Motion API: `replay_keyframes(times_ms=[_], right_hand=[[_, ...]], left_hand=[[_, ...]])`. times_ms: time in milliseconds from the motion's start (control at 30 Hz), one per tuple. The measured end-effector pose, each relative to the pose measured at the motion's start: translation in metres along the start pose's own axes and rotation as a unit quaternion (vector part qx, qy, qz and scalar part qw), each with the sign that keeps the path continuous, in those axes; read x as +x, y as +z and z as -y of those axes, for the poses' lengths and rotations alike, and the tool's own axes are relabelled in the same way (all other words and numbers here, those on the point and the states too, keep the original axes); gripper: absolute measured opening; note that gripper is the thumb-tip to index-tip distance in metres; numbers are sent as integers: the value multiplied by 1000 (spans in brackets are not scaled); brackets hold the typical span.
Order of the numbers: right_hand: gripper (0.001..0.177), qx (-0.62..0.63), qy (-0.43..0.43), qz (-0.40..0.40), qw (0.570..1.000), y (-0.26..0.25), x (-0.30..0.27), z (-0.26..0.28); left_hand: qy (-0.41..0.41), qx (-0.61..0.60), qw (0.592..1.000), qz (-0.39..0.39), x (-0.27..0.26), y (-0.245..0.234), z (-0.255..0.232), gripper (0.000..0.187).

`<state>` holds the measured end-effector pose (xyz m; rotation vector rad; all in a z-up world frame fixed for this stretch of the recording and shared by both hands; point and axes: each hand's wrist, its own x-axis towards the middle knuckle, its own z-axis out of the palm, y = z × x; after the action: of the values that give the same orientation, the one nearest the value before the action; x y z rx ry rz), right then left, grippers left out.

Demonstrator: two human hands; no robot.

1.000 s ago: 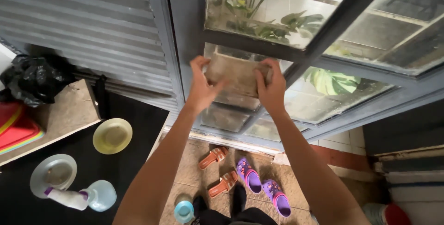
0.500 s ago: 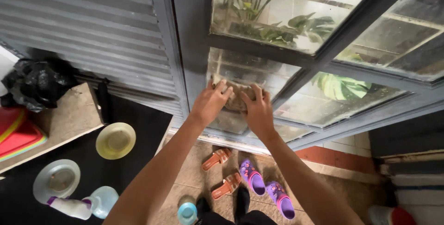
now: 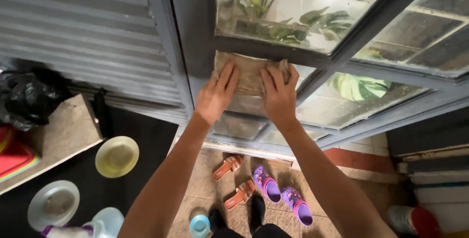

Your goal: Cleaning a glass-paneled door with spray and a rag.

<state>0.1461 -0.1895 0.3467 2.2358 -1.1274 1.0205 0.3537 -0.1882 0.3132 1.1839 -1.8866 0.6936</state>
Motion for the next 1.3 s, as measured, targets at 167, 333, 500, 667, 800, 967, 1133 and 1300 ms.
replay_keyframes(times_ms=[167, 333, 500, 667, 800, 967, 1133, 1300], right_hand=[[43, -120, -7, -48, 992, -3, 3, 14], [39, -183, -14, -55, 981, -5, 10, 17], [27, -125, -88, -35, 988, -3, 5, -2], [30, -126, -86, -66, 986, -15, 19, 5], [36, -149, -101, -66, 981, -6, 22, 1], [36, -125, -113, -78, 983, 5, 21, -3], [39, -135, -115, -59, 982, 13, 14, -5], [48, -122, -126, -13, 984, 35, -13, -18]], left_hand=[[13, 24, 1000, -4, 10, 1, 2, 40], [35, 94, 994, -31, 16, 0, 0, 17], [110, 99, 988, -31, 16, 1, 14, 23], [119, 83, 989, -10, 32, -7, 15, 13], [135, 80, 987, -21, 31, -1, 19, 14], [144, 60, 987, -30, 23, 8, 22, 26], [138, 47, 989, -22, 13, 7, 21, 39], [126, 42, 991, -10, 5, 9, 19, 48]])
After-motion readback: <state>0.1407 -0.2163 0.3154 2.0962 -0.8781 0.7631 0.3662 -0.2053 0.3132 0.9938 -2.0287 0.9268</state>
